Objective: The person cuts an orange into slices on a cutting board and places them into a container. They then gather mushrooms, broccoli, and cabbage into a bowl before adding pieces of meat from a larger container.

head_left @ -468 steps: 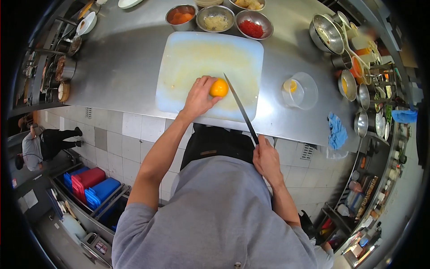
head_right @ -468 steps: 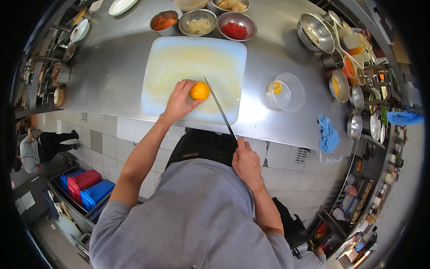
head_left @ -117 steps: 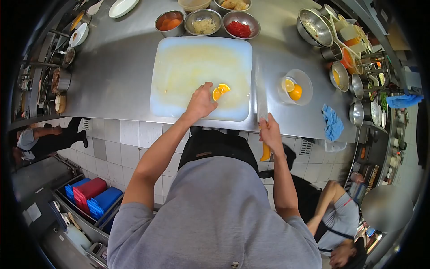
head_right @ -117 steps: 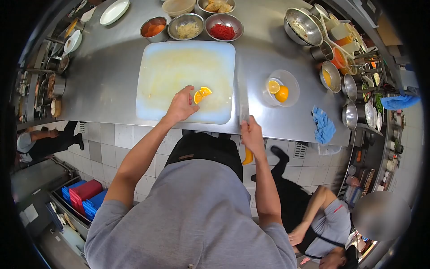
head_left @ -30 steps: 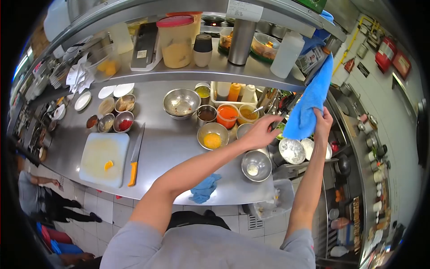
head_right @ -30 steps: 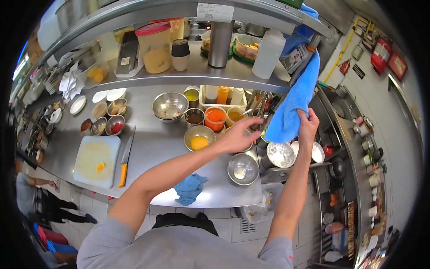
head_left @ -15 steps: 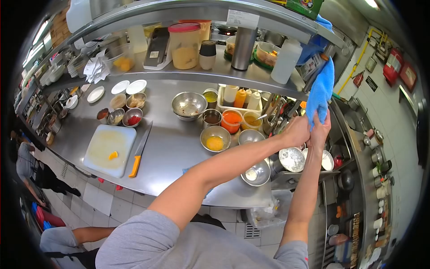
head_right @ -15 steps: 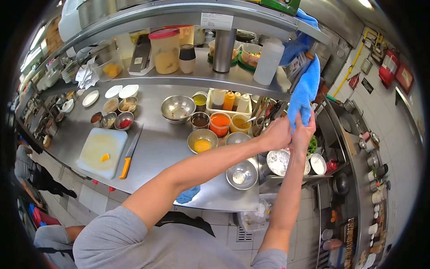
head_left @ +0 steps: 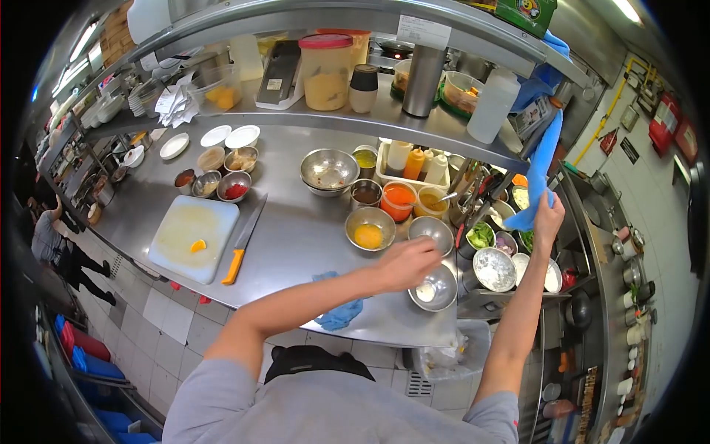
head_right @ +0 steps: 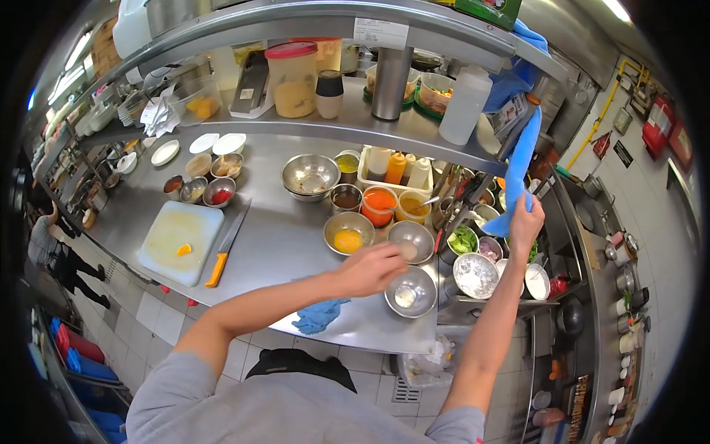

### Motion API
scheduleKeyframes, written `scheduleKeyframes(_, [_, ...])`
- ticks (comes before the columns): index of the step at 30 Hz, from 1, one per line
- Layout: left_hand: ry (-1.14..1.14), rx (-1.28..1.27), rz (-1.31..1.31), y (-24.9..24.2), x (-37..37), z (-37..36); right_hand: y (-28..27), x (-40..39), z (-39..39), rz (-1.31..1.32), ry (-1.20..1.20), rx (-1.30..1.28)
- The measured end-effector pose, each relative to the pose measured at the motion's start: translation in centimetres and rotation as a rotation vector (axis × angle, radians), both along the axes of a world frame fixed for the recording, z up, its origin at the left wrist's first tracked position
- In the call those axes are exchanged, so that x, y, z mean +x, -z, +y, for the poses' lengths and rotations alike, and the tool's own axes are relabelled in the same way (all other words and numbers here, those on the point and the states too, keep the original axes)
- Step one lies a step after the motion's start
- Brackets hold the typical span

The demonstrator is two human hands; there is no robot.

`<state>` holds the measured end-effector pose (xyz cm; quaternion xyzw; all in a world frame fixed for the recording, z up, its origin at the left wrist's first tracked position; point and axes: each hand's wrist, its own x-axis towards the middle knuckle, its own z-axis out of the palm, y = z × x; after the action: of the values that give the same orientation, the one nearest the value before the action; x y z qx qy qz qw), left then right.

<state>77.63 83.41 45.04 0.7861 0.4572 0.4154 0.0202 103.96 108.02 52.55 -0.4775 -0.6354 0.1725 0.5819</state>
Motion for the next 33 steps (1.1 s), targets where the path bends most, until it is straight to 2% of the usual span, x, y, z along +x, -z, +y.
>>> scheduleKeyframes(1, [-0.009,0.026,-0.023,1.6,-1.8,-1.2,0.5,0.1,0.1,-0.223,0.128,0.163])
scheduleKeyframes(4, [-0.17,-0.147,-0.142,4.6,-6.3,-5.9,-3.1,-5.1,-6.1,-0.243,0.373,0.58])
scheduleKeyframes(5, [-0.241,-0.215,-0.221,5.3,-7.4,-7.6,-3.9,-6.8,-7.6,-0.171,0.277,0.54])
scheduleKeyframes(7, [-0.299,-0.283,-0.319,7.1,-9.7,-10.5,-5.6,-11.6,-10.7,0.196,-0.251,0.286])
scheduleKeyframes(8, [-0.34,-0.302,-0.336,7.5,-10.6,-12.1,-6.0,-13.8,-10.9,0.226,-0.447,0.308])
scheduleKeyframes(11, [-0.462,-0.327,-0.394,8.5,-13.1,-16.7,-8.7,-20.5,-12.5,0.387,-0.782,0.161])
scheduleKeyframes(13, [-0.541,-0.293,-0.453,9.4,-14.7,-19.4,-10.5,-24.4,-11.2,0.576,-0.879,0.061])
scheduleKeyframes(17, [-0.683,-0.26,-0.521,12.0,-17.9,-24.8,-13.2,-30.0,-9.6,0.875,-0.947,-0.097])
scheduleKeyframes(20, [-0.714,-0.306,-0.54,13.9,-20.0,-28.7,-14.6,-32.4,-8.0,1.027,-0.974,-0.071])
scheduleKeyframes(24, [-0.694,-0.388,-0.505,14.5,-23.3,-33.3,-15.3,-33.7,-7.1,1.118,-0.83,-0.045])
scheduleKeyframes(26, [-0.698,-0.39,-0.507,15.3,-25.6,-35.5,-14.0,-34.3,-5.0,1.158,-0.899,-0.099])
scheduleKeyframes(29, [-0.737,-0.371,-0.545,15.4,-28.6,-38.9,-12.3,-39.1,-9.1,1.176,-0.877,-0.127])
scheduleKeyframes(33, [-0.779,-0.356,-0.595,17.0,-32.9,-43.0,-10.6,-50.5,-22.0,1.057,-1.009,-0.129])
